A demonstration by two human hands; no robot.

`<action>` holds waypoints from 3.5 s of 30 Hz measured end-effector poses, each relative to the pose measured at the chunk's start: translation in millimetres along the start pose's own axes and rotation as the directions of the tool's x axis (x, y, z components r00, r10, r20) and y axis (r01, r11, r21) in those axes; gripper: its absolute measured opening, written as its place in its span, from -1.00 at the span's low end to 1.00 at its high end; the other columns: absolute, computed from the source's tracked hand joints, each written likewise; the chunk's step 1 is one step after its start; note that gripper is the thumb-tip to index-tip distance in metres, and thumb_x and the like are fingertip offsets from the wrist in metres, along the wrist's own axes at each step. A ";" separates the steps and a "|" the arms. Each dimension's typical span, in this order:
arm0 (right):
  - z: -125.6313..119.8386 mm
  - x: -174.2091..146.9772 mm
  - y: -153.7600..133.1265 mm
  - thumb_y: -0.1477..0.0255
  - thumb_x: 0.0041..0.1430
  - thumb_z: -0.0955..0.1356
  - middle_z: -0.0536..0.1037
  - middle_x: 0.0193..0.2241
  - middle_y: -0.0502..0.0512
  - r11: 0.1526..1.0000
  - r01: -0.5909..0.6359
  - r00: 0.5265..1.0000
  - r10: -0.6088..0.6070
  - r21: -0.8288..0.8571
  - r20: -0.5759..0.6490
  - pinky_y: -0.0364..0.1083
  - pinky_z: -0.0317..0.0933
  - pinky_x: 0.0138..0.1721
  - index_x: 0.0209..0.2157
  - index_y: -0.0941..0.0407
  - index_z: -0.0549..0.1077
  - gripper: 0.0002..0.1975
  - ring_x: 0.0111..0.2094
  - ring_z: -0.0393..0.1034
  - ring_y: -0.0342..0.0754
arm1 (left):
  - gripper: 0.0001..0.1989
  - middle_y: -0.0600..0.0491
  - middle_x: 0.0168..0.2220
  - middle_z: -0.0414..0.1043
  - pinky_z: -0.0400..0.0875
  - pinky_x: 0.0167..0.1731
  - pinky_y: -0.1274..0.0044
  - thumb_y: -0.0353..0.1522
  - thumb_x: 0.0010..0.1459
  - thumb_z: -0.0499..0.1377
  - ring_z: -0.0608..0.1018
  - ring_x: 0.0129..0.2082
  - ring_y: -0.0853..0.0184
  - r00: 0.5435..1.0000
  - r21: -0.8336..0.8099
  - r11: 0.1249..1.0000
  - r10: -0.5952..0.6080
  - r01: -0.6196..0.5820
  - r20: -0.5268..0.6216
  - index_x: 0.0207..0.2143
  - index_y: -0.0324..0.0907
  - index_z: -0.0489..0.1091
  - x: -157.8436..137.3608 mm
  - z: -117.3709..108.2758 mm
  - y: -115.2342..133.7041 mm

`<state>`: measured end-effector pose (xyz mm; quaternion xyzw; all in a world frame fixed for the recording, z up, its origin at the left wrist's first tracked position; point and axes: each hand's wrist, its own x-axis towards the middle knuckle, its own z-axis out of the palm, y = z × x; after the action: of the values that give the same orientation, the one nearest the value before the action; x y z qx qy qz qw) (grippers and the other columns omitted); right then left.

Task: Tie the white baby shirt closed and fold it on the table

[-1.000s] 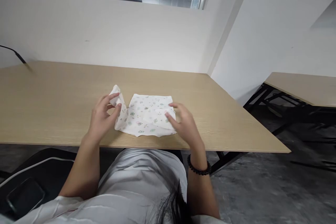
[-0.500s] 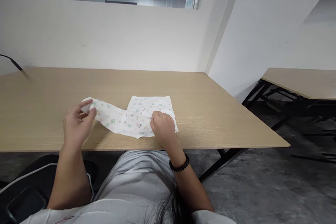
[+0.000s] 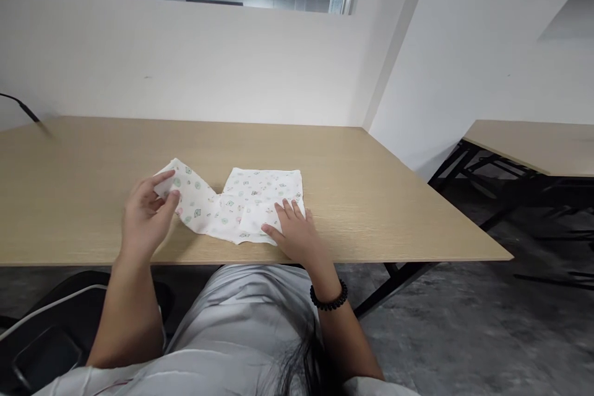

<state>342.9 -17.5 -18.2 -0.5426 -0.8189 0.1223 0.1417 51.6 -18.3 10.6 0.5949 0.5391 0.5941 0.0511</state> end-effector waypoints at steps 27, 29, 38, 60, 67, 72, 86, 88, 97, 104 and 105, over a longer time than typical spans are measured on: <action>1.7 1.0 -34.8 0.51 0.19 0.25 0.55 -0.39 0.04 0.981 0.114 0.889 -0.031 0.155 -0.458 -0.01 0.15 -0.17 -0.30 0.08 0.42 -0.88 -0.31 0.42 -0.01 | -0.23 -0.07 0.42 -0.08 -0.05 0.33 0.10 0.04 0.24 0.10 -0.06 0.42 0.01 0.496 0.195 0.886 0.044 -0.420 0.867 0.40 -0.02 0.01 -24.0 -2.0 -9.2; -0.1 -1.1 -30.4 0.50 0.17 0.26 0.53 -0.41 0.04 0.986 0.092 0.886 -0.019 0.136 -0.462 -0.01 0.16 -0.16 -0.32 0.07 0.44 -0.87 -0.32 0.41 -0.01 | -0.22 -0.05 0.42 -0.09 -0.05 0.33 0.11 0.03 0.22 0.13 -0.05 0.42 0.02 0.505 0.172 0.886 0.078 -0.430 0.859 0.39 0.03 0.00 -23.1 -5.4 -8.0; -12.8 -19.1 8.8 0.12 0.26 0.33 0.42 0.16 0.26 0.995 0.082 0.963 -0.065 0.057 -0.260 0.26 0.01 0.20 0.00 0.02 0.49 -0.62 0.20 0.25 0.20 | -0.24 -0.05 0.37 0.11 -0.09 0.33 0.04 0.04 0.18 0.18 0.03 0.41 0.00 0.506 0.131 0.888 0.126 -0.441 0.853 0.36 0.03 0.11 -27.2 -12.0 -10.4; -18.2 -65.4 51.1 0.53 0.25 0.34 0.58 -0.14 0.15 0.877 0.441 0.888 -0.396 0.190 -0.232 0.15 0.31 0.10 -0.14 0.02 0.56 -0.79 0.02 0.43 0.09 | -0.69 -0.04 0.04 0.50 0.21 0.27 0.21 -0.46 0.29 0.08 0.47 0.12 0.21 0.528 -0.038 0.851 0.359 -0.524 0.769 0.02 -0.07 0.48 -39.8 -39.1 -12.7; -15.4 -57.8 42.5 0.60 0.27 0.27 0.53 0.07 0.17 0.869 0.448 0.887 -0.403 0.211 -0.225 0.14 0.24 0.18 0.00 0.03 0.49 -0.66 0.18 0.34 0.06 | -0.68 -0.02 0.13 0.48 0.27 0.26 0.26 -0.42 0.31 0.05 0.47 0.17 0.22 0.561 -0.044 0.875 0.346 -0.481 0.752 0.04 -0.08 0.46 -39.5 -47.6 -17.8; -12.8 -57.5 45.8 0.48 0.31 0.29 0.62 -0.06 0.14 0.865 0.421 0.900 -0.361 0.275 -0.244 0.08 0.32 0.07 -0.09 0.04 0.50 -0.79 0.04 0.47 0.06 | -0.74 -0.02 0.03 0.56 0.38 0.18 0.30 -0.43 0.28 0.09 0.54 0.10 0.22 0.593 -0.058 0.882 0.361 -0.467 0.720 -0.04 -0.11 0.49 -37.1 -52.4 -17.9; -17.2 -64.1 41.7 0.43 0.28 0.26 0.64 -0.26 0.09 0.867 0.302 0.931 -0.179 0.395 -0.320 -0.06 0.30 -0.22 -0.20 0.09 0.51 -0.81 -0.25 0.51 0.03 | -0.81 -0.04 -0.21 0.62 0.50 -0.21 0.48 -0.34 0.25 0.10 0.64 -0.22 0.22 0.690 -0.136 0.978 0.208 -0.157 0.693 -0.19 -0.19 0.48 -42.6 -37.6 -12.9; -16.5 -54.4 38.1 0.35 0.29 0.26 0.54 -0.50 0.01 0.890 0.190 0.931 -0.029 0.415 -0.364 -0.12 0.20 -0.41 -0.35 0.11 0.46 -0.79 -0.45 0.40 -0.05 | -0.77 0.01 -0.39 0.55 0.44 -0.38 0.51 -0.24 0.25 0.09 0.58 -0.40 0.26 0.762 -0.049 0.997 0.079 -0.062 0.642 -0.31 -0.20 0.43 -39.8 -26.6 -8.5; -8.5 -16.9 29.1 0.24 0.17 0.35 0.45 -0.49 -0.04 0.848 -0.111 0.899 0.308 0.519 -0.311 -0.11 0.17 -0.40 -0.08 0.10 0.37 -0.67 -0.53 0.27 -0.10 | -0.52 0.21 -0.58 0.33 0.11 -0.59 0.62 -0.12 0.16 0.15 0.29 -0.62 0.41 0.719 0.056 0.938 -0.299 0.342 0.628 0.04 -0.17 0.21 -25.7 -0.2 -2.1; -8.9 -21.3 32.9 0.27 0.25 0.27 0.24 -0.57 -0.10 0.867 -0.006 0.938 0.178 0.498 -0.299 -0.13 0.09 -0.48 -0.04 0.09 0.44 -0.69 -0.57 0.15 -0.12 | -0.47 0.28 -0.59 0.14 0.07 -0.56 0.65 -0.19 0.23 0.10 0.18 -0.60 0.47 0.706 -0.051 0.942 -0.213 0.333 0.676 0.21 -0.10 0.14 -30.8 -11.5 -0.3; -8.8 -21.3 34.2 0.26 0.26 0.26 0.22 -0.59 -0.10 0.869 0.009 0.944 0.155 0.494 -0.291 -0.13 0.08 -0.49 -0.07 0.09 0.46 -0.70 -0.57 0.14 -0.11 | -0.54 0.25 -0.57 0.16 0.07 -0.56 0.64 -0.19 0.23 0.10 0.19 -0.59 0.47 0.709 -0.051 0.951 -0.190 0.304 0.680 0.14 -0.13 0.25 -31.2 -12.3 0.4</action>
<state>383.2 -23.7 -24.2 -0.5325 -0.7057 0.2407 0.4007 51.4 -47.5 -5.9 0.6836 0.5106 0.3706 0.3669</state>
